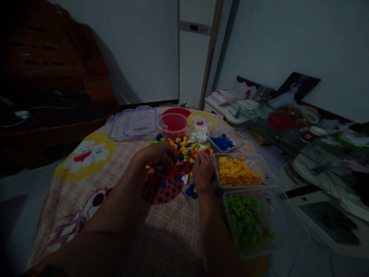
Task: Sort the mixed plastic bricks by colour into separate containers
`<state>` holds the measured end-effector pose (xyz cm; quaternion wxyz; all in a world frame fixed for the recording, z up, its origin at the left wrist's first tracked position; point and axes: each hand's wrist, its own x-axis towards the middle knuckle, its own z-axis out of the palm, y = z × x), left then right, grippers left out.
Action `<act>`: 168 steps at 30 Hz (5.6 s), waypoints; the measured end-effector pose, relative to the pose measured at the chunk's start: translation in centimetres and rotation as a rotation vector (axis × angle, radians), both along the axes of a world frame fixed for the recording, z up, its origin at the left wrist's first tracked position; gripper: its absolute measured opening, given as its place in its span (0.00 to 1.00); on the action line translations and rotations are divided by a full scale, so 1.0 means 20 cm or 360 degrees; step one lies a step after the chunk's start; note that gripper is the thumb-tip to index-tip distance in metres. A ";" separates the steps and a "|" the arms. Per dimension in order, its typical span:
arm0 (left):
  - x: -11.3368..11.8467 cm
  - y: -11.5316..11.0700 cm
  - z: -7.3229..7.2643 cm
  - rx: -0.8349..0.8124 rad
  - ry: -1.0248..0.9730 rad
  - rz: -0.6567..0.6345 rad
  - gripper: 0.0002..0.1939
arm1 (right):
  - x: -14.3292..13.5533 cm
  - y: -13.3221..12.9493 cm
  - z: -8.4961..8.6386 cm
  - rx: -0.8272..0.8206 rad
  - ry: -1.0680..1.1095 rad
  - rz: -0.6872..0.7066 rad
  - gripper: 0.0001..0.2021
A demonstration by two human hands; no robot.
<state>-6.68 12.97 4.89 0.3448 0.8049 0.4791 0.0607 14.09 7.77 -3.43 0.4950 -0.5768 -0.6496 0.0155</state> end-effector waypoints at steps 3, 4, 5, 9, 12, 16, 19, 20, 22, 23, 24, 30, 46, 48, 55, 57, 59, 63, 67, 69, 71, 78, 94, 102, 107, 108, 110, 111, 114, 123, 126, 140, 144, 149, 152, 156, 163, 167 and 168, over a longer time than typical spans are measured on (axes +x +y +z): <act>0.05 -0.02 0.00 0.0119 0.0155 0.0011 0.08 | 0.00 0.00 -0.01 -0.0005 0.0011 0.0003 0.14; 0.06 -0.02 0.00 0.0150 0.0195 0.0018 0.08 | 0.00 0.00 -0.01 -0.0003 0.0010 0.0001 0.14; 0.07 -0.02 0.00 0.0171 0.0228 0.0019 0.07 | 0.00 0.00 -0.01 0.0001 0.0007 -0.0004 0.14; 0.06 -0.02 -0.01 0.0166 0.0213 -0.0083 0.05 | 0.00 0.00 -0.01 0.0031 -0.0011 -0.0029 0.14; 0.02 0.01 -0.04 0.0134 0.0006 -0.0123 0.03 | 0.00 0.00 -0.01 0.0037 -0.0032 -0.0034 0.14; -0.05 0.03 -0.06 0.0071 -0.0465 -0.0049 0.06 | 0.00 0.01 -0.01 0.0016 -0.0041 -0.0019 0.14; -0.06 0.05 -0.07 0.0008 -0.0807 0.0154 0.09 | 0.00 0.01 -0.01 0.0008 -0.0029 -0.0013 0.15; -0.06 0.05 -0.07 -0.0015 -0.0903 0.0252 0.09 | 0.00 0.01 -0.01 0.0006 -0.0030 -0.0013 0.15; -0.05 0.06 -0.08 -0.0029 -0.1100 0.0481 0.10 | 0.00 0.01 -0.01 0.0008 -0.0034 -0.0015 0.15; -0.04 0.07 -0.08 -0.0019 -0.1212 0.0605 0.11 | 0.00 0.01 -0.02 0.0012 -0.0032 -0.0016 0.15; -0.03 0.07 -0.09 0.0001 -0.1334 0.0734 0.11 | 0.00 0.00 -0.02 0.0016 -0.0026 -0.0019 0.15; -0.01 0.09 -0.10 0.0001 -0.1893 0.1175 0.17 | 0.00 0.00 -0.02 -0.0026 0.0028 -0.0002 0.15; -0.06 0.06 -0.06 0.0121 -0.1614 0.0975 0.16 | -0.06 -0.04 0.04 0.0045 -0.0109 0.0104 0.13; -0.07 0.07 -0.06 0.0137 -0.1618 0.1001 0.15 | -0.09 -0.07 0.05 0.0047 -0.0167 0.0273 0.10; -0.06 0.06 -0.04 0.0140 -0.1623 0.1020 0.14 | -0.14 -0.12 0.09 -0.0188 -0.0510 0.0803 0.03; -0.06 0.05 -0.03 0.0138 -0.1618 0.1007 0.14 | -0.13 -0.13 0.08 -0.0220 -0.0553 0.0818 0.05; -0.06 0.05 -0.03 0.0138 -0.1612 0.1007 0.14 | -0.12 -0.12 0.07 -0.0227 -0.0543 0.0804 0.05; -0.07 0.05 -0.04 0.0125 -0.1536 0.0964 0.14 | -0.13 -0.10 0.05 -0.0188 -0.0418 0.0768 0.07; -0.07 0.05 -0.04 0.0009 -0.1344 0.0726 0.14 | -0.13 -0.08 0.05 -0.0108 -0.0207 0.0631 0.06; -0.05 0.04 -0.04 -0.0107 -0.1198 0.0538 0.14 | -0.12 -0.08 0.06 -0.0057 -0.0142 0.0530 0.05; -0.03 0.03 -0.04 -0.0239 -0.1049 0.0312 0.14 | -0.11 -0.08 0.07 -0.0032 -0.0115 0.0463 0.05; 0.04 0.02 -0.08 -0.0412 -0.0912 0.0066 0.12 | -0.10 -0.07 0.06 -0.0043 -0.0079 0.0413 0.06; -0.04 0.10 -0.10 0.0291 -0.2013 0.1369 0.13 | -0.11 -0.08 0.04 -0.0009 -0.0063 0.0308 0.09; -0.02 0.14 -0.14 0.0202 -0.2100 0.1371 0.17 | -0.11 -0.08 0.04 -0.0089 -0.0182 0.0413 0.08; -0.04 0.12 -0.13 0.0200 -0.2068 0.1268 0.15 | -0.12 -0.10 0.05 -0.0231 -0.0441 0.0558 0.06; -0.04 0.12 -0.13 0.0193 -0.2057 0.1239 0.14 | -0.12 -0.10 0.06 -0.0246 -0.0486 0.0573 0.05; -0.04 0.12 -0.12 0.0165 -0.2015 0.1181 0.13 | -0.12 -0.11 0.05 -0.0265 -0.0562 0.0597 0.05; -0.04 0.12 -0.12 0.0147 -0.1987 0.1160 0.13 | -0.12 -0.12 0.05 -0.0272 -0.0592 0.0606 0.07; -0.03 0.12 -0.12 0.0105 -0.1904 0.1111 0.14 | -0.14 -0.12 0.04 -0.0283 -0.0635 0.0607 0.07; -0.04 0.08 -0.10 0.0097 -0.1612 0.0881 0.16 | -0.15 -0.10 0.03 -0.0154 -0.0297 0.0558 0.08; -0.05 0.08 -0.09 0.0019 -0.1416 0.0683 0.15 | -0.13 -0.09 0.03 -0.0101 -0.0164 0.0411 0.07; 0.02 0.06 -0.10 -0.0240 -0.1165 0.0276 0.11 | -0.10 -0.07 0.03 -0.0007 -0.0061 0.0229 0.09; 0.01 0.07 -0.09 -0.0023 -0.1534 0.0824 0.11 | -0.10 -0.06 0.02 0.0016 -0.0046 0.0175 0.12; -0.01 0.10 -0.11 0.0141 -0.2027 0.1352 0.10 | -0.11 -0.07 0.02 0.0007 -0.0043 0.0186 0.12; -0.02 0.13 -0.14 0.0156 -0.2136 0.1468 0.10 | -0.12 -0.08 0.04 0.0004 -0.0062 0.0208 0.12; -0.03 0.16 -0.17 0.0162 -0.2194 0.1408 0.16 | -0.16 -0.12 0.06 -0.0056 -0.0129 0.0387 0.12; -0.07 0.16 -0.16 0.0182 -0.2210 0.1244 0.18 | -0.28 -0.19 0.06 -0.0136 -0.0401 0.0901 0.06; -0.08 0.15 -0.15 0.0174 -0.2218 0.1210 0.17 | -0.35 -0.24 0.06 -0.0201 -0.0553 0.1061 0.07; -0.08 0.14 -0.14 0.0167 -0.2207 0.1212 0.16 | -0.37 -0.25 0.06 -0.0215 -0.0589 0.1074 0.11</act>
